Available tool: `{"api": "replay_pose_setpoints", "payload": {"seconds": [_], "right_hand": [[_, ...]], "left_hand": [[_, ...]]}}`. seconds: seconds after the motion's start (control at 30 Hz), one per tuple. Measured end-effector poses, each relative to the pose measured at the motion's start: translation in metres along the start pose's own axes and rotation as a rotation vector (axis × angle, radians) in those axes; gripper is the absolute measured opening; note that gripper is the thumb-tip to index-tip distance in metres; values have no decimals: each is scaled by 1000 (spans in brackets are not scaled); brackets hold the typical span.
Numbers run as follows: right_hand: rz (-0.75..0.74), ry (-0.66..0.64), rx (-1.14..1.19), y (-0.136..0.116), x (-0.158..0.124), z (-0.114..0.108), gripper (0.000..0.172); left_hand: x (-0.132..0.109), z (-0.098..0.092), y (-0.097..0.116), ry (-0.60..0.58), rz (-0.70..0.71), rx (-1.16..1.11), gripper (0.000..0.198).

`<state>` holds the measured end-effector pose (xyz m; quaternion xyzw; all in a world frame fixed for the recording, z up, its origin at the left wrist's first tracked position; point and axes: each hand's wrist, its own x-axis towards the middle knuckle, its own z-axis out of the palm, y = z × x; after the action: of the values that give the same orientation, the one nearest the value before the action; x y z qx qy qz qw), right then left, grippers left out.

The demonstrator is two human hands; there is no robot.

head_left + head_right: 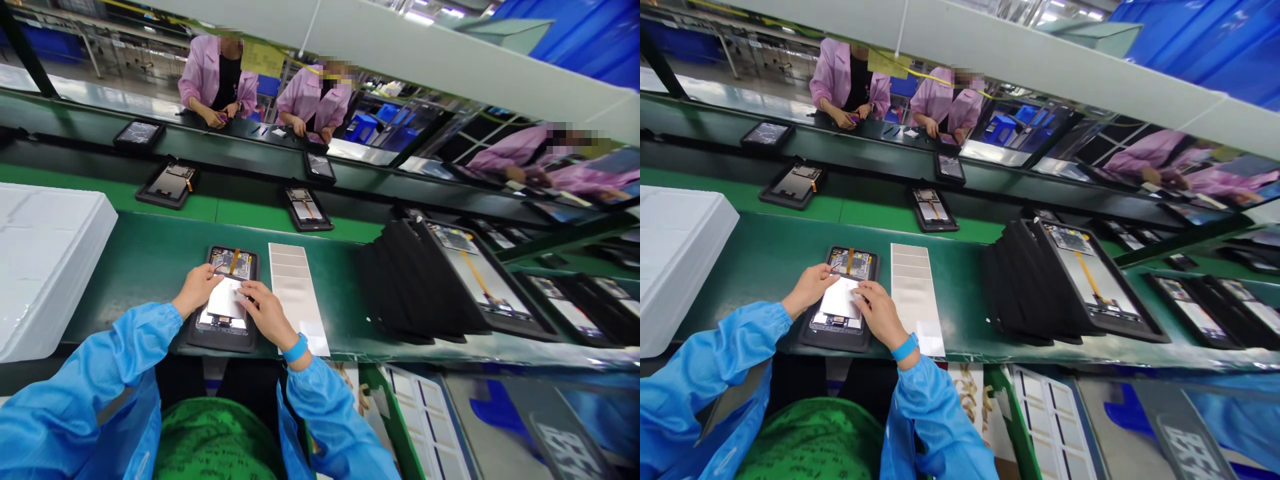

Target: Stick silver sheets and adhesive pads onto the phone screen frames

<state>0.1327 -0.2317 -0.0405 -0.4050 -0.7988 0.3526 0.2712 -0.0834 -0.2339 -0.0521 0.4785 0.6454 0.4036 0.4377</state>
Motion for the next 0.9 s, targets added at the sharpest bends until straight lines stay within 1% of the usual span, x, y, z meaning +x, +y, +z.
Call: {"api": "replay_pose_setpoints", "payload": {"seconds": [0.17, 0.33, 0.4, 0.53, 0.57, 0.63, 0.7, 0.73, 0.8, 0.83, 0.9], "right_hand": [[-38, 2, -152, 0, -1, 7, 26], [-47, 0, -201, 0, -2, 10, 28], [-43, -2, -217, 0, -2, 12, 29], [-45, -16, -267, 0, -1, 15, 29], [-45, -22, -283, -1, -1, 15, 28], [-53, -41, -307, -1, -1, 15, 25], [-59, -13, -334, -1, -2, 15, 24], [-46, 36, -356, -1, -4, 15, 27], [24, 166, -400, 0, -10, 17, 40], [71, 215, -411, 0, -13, 19, 47], [147, 238, -400, 0, -18, 24, 54]], "left_hand": [[3, -5, 2, 25, 27, 136, 17], [4, -14, 9, 36, 90, 295, 18], [5, -15, 9, 35, 100, 350, 19], [5, -12, 11, 27, 84, 458, 13], [4, -12, 12, 27, 75, 485, 19], [-1, -14, 13, 48, 87, 573, 40], [-8, -16, 11, 133, 150, 699, 61], [-11, -17, 8, 187, 186, 758, 66], [-17, -17, -3, 258, 204, 814, 70], [-20, -16, -11, 260, 192, 807, 71], [-24, -10, -25, 217, 173, 748, 70]]}}
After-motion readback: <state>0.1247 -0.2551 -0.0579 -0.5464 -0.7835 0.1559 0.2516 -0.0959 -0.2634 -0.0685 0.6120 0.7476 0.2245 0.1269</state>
